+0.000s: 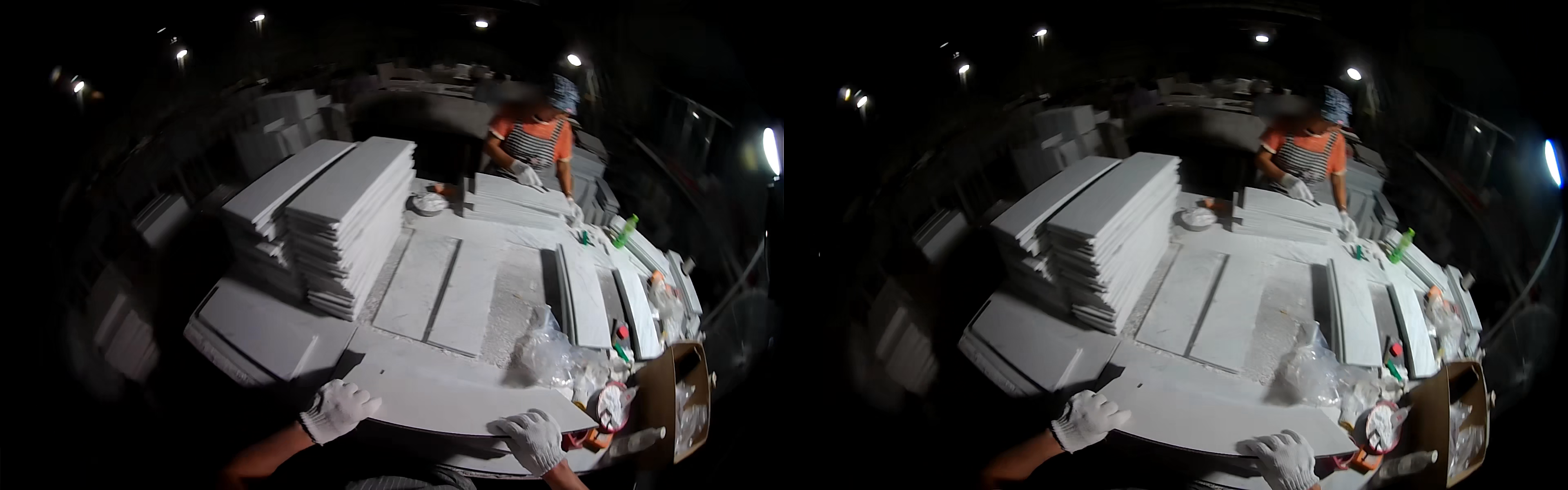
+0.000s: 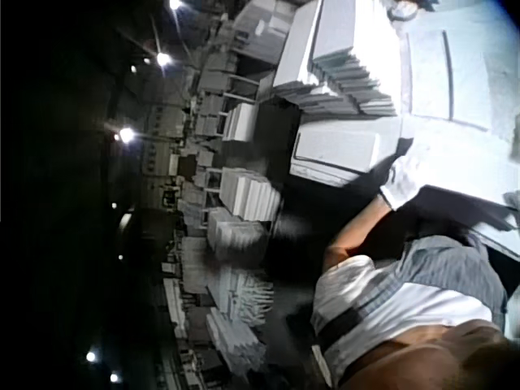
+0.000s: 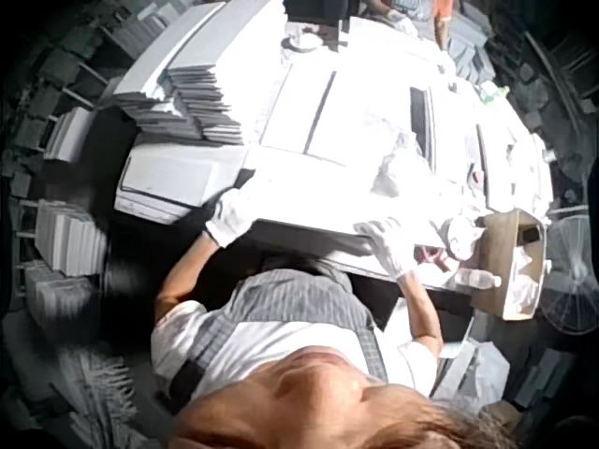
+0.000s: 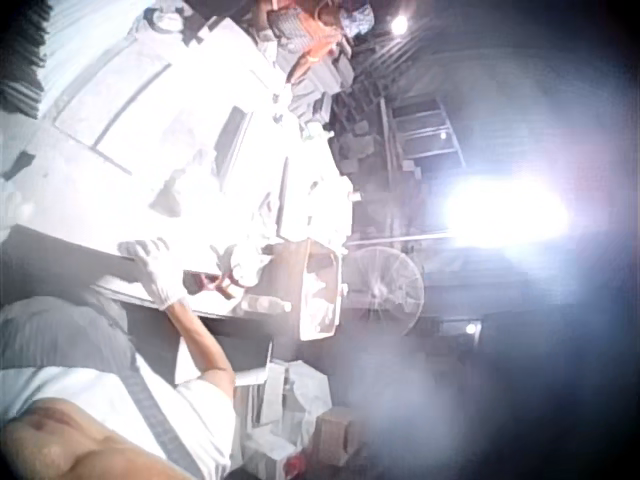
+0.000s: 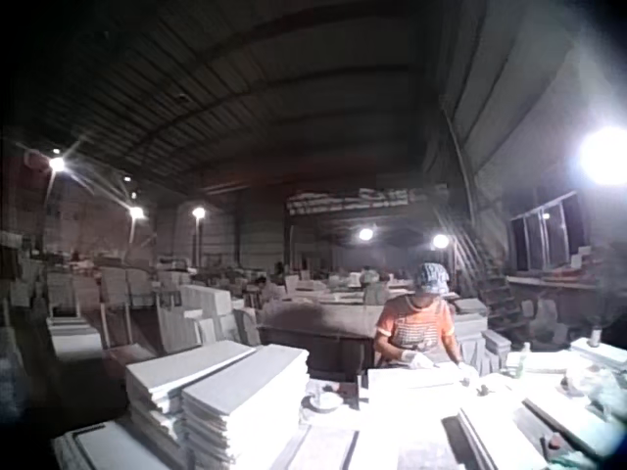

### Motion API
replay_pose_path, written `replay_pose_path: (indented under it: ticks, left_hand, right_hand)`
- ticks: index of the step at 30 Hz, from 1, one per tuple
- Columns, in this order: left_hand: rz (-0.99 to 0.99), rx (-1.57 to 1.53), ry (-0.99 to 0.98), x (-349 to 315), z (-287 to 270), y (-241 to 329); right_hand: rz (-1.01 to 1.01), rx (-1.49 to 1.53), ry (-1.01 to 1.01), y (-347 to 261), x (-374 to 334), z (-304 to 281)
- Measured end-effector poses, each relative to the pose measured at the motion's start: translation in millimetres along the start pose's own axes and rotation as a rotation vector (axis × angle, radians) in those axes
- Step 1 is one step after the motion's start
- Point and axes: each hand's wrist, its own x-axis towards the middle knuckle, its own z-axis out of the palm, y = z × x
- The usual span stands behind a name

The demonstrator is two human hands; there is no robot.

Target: The person wraps individual white rectangular tiles in plastic film at a workbench. They place each tile on a sheet of plastic, fold the film around it, and stack the wrapped tiles. A coworker is visible across the table also handling tiles.

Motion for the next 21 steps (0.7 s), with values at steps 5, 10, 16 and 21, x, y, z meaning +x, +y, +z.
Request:
replay_pose_path:
  ticks: [5,10,16,21]
  left_hand:
    - [-0.470,-0.019,-0.064,2,0,77]
    - [-0.278,-0.077,0.086,-8,50,105]
    - [-0.232,-0.173,0.034,-6,45,108]
    - [-0.236,-0.316,-0.062,-26,90,117]
  right_hand:
    - [0.373,0.723,-0.004,36,8,71]
    - [0.034,-0.011,-0.099,0,0,31]
    - [-0.071,-0.114,0.040,-8,49,19]
    - [-0.114,-0.148,0.056,-9,63,17]
